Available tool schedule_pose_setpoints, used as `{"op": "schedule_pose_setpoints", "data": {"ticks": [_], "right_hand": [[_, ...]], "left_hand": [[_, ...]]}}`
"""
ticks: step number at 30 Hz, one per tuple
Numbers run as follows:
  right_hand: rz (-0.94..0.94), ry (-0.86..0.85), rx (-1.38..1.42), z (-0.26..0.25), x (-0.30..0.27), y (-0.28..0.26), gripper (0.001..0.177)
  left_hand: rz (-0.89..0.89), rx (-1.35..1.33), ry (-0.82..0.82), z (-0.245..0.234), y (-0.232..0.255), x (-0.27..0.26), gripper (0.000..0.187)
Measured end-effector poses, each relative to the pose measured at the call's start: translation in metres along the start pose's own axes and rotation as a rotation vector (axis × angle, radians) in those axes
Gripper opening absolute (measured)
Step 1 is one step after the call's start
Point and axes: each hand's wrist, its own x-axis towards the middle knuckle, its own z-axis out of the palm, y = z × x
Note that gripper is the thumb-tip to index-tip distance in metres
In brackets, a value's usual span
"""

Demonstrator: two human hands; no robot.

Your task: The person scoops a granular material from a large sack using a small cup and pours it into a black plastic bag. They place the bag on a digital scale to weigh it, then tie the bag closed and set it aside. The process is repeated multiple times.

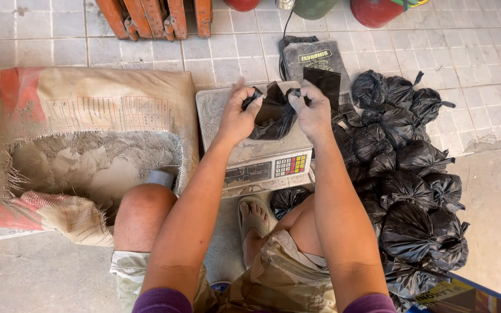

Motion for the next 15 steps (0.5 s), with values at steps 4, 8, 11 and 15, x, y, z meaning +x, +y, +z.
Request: {"op": "schedule_pose_setpoints", "data": {"ticks": [4, 8, 11, 15], "right_hand": [[0.193, 0.029, 0.383, 0.011, 0.004, 0.008, 0.005], [0.291, -0.126, 0.816, 0.019, 0.007, 0.013, 0.015], [0.384, -0.173, 0.855, 0.032, 0.005, 0.016, 0.022], [0.651, -0.048, 0.692, 0.049, 0.01, 0.045, 0.028]], "left_hand": [[-0.005, -0.223, -0.108, 0.007, -0.012, 0.009, 0.017], [-0.004, -0.159, -0.13, 0.009, -0.029, 0.015, 0.018], [-0.067, -0.052, -0.212, 0.009, -0.053, 0.022, 0.03], [-0.081, 0.019, -0.234, 0.017, -0.065, 0.028, 0.025]]}}
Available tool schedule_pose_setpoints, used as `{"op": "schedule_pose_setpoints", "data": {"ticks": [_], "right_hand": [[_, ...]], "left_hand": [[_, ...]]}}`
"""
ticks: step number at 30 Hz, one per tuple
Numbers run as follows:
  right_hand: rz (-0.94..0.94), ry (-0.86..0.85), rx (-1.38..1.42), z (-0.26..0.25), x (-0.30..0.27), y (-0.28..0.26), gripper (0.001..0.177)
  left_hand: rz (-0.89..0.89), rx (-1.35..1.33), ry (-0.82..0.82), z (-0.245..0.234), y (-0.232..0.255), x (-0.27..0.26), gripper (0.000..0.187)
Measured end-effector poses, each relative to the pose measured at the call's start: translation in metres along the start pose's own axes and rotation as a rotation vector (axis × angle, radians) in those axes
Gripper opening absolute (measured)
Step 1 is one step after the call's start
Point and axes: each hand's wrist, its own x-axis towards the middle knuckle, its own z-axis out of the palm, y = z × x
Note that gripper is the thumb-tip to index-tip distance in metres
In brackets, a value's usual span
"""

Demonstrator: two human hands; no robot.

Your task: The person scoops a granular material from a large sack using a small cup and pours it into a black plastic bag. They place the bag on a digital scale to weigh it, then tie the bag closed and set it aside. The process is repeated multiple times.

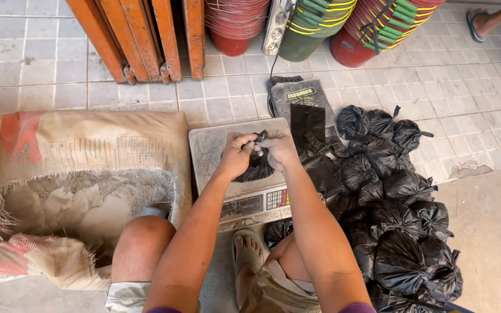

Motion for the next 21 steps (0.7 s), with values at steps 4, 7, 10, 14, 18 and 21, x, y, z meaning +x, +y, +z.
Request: {"op": "schedule_pose_setpoints", "data": {"ticks": [4, 7, 10, 14, 18, 21], "right_hand": [[-0.026, 0.088, -0.081, -0.001, 0.027, 0.027, 0.015], [-0.01, 0.106, -0.114, -0.013, 0.05, 0.055, 0.015], [-0.041, 0.165, -0.055, -0.019, 0.06, 0.065, 0.02], [0.0, 0.007, 0.066, -0.006, 0.041, 0.042, 0.015], [-0.029, -0.05, -0.017, 0.028, -0.02, -0.009, 0.012], [-0.077, 0.01, -0.011, 0.017, -0.005, 0.006, 0.014]], "left_hand": [[0.016, -0.015, 0.213, 0.007, 0.007, 0.002, 0.012], [0.02, -0.277, 0.239, 0.013, 0.004, 0.001, 0.026], [0.064, -0.381, 0.233, 0.016, -0.012, 0.01, 0.032], [0.036, -0.135, 0.361, 0.012, -0.01, 0.008, 0.015], [0.087, 0.081, 0.39, 0.009, 0.009, -0.002, 0.007], [-0.075, -0.076, 0.205, 0.005, 0.013, -0.008, 0.026]]}}
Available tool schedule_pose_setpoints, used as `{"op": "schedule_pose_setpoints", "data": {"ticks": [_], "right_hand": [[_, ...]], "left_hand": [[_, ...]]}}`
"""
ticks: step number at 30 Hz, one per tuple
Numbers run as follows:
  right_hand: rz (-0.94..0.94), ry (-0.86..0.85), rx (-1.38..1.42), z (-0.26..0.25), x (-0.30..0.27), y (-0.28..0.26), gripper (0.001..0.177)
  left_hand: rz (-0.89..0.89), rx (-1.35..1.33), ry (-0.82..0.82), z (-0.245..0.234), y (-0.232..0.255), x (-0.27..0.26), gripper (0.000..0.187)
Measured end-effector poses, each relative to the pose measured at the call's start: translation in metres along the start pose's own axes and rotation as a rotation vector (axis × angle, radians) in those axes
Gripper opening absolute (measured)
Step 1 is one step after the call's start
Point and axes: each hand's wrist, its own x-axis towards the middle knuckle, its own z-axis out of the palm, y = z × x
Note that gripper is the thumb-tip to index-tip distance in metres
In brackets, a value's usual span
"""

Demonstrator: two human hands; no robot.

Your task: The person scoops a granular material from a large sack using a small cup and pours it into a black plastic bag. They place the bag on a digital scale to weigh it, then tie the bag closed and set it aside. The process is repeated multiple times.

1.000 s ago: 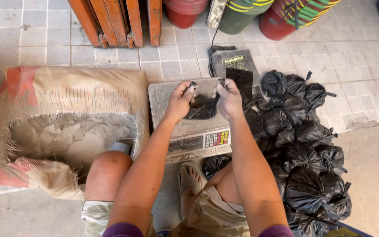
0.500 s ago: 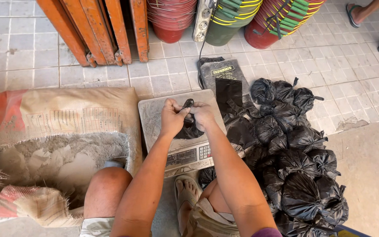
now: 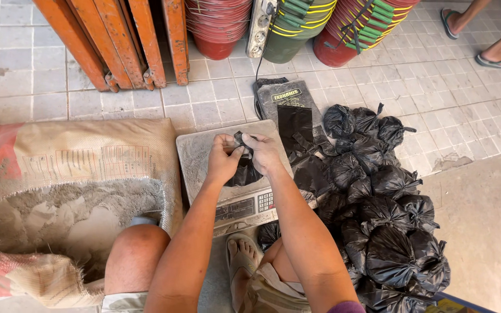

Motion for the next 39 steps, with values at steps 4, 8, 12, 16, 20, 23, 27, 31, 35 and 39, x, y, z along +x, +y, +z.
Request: {"op": "schedule_pose_setpoints", "data": {"ticks": [4, 8, 12, 16, 20, 23, 27, 31, 35, 39], "right_hand": [[-0.035, -0.025, -0.103, -0.009, -0.006, -0.015, 0.012], [-0.212, -0.289, -0.988, -0.011, -0.021, -0.036, 0.009], [-0.443, -0.257, -1.26, -0.034, 0.004, 0.001, 0.004], [-0.664, -0.059, -1.455, -0.021, -0.007, 0.01, 0.006], [-0.985, 0.143, -1.38, -0.02, -0.002, 0.027, 0.018], [-0.984, 0.119, -1.214, -0.016, -0.007, 0.024, 0.017], [-0.986, 0.129, -1.233, -0.003, -0.025, 0.005, 0.012], [-1.111, 0.115, -1.374, -0.005, -0.04, -0.003, 0.01], [-0.066, 0.118, -1.452, -0.05, -0.048, 0.002, 0.019], [0.103, 0.076, -1.457, -0.072, -0.045, 0.001, 0.024]], "left_hand": [[-0.053, 0.129, -0.206, -0.008, -0.03, 0.015, 0.022], [-0.112, -0.039, -0.139, -0.007, -0.043, 0.025, 0.019], [-0.113, -0.01, -0.15, -0.003, -0.055, 0.032, 0.02], [-0.144, 0.154, -0.154, -0.013, -0.01, 0.011, 0.024], [-0.252, 0.078, -0.194, -0.019, 0.035, -0.007, 0.041], [-0.318, 0.074, -0.169, -0.014, 0.04, -0.009, 0.045], [-0.311, -0.09, 0.019, -0.002, -0.01, 0.017, 0.026], [-0.243, 0.168, 0.143, -0.016, 0.015, 0.005, 0.024], [-0.372, 0.29, 0.306, -0.03, -0.02, 0.006, 0.029], [-0.383, 0.332, 0.359, -0.027, -0.037, 0.009, 0.032]]}}
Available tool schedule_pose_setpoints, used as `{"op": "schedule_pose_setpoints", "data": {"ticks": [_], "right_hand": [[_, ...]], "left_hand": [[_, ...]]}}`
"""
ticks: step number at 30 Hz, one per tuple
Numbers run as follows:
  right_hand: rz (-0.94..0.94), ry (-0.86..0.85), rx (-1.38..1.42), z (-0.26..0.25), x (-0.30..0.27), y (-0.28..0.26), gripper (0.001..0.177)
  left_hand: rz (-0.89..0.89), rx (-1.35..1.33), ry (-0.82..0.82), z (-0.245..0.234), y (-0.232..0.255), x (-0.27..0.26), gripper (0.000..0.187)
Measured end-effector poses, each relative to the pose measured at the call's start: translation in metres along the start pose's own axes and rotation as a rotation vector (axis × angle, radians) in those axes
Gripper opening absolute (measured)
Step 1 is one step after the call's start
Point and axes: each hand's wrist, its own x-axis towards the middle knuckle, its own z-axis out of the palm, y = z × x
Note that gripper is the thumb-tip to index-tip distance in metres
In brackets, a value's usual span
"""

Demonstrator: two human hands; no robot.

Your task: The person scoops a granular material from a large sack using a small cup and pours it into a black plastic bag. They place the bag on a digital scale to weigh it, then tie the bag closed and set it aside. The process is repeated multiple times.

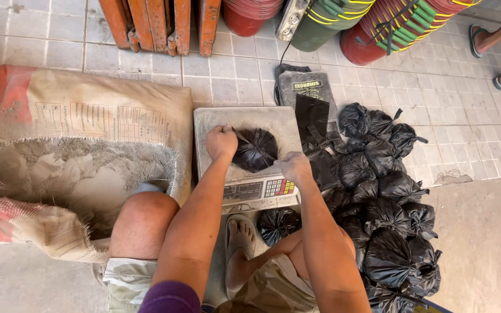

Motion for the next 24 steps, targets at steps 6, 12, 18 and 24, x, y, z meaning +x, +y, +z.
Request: {"op": "schedule_pose_setpoints", "data": {"ticks": [6, 12, 18, 24], "right_hand": [[-0.143, 0.057, 1.17, -0.038, -0.032, -0.065, 0.018], [-0.223, -0.007, 1.177, 0.039, 0.022, -0.058, 0.019], [-0.324, 0.193, 0.855, 0.044, 0.028, -0.057, 0.015], [-0.388, 0.294, 0.822, 0.04, 0.026, -0.054, 0.018]], "left_hand": [[0.438, -0.091, -0.231, -0.025, 0.041, -0.033, 0.026], [0.47, -0.151, -0.283, -0.028, 0.045, -0.045, 0.017], [0.672, 0.015, -0.289, -0.022, 0.041, -0.04, 0.01], [0.591, -0.122, -0.272, -0.024, 0.05, -0.057, 0.023]]}}
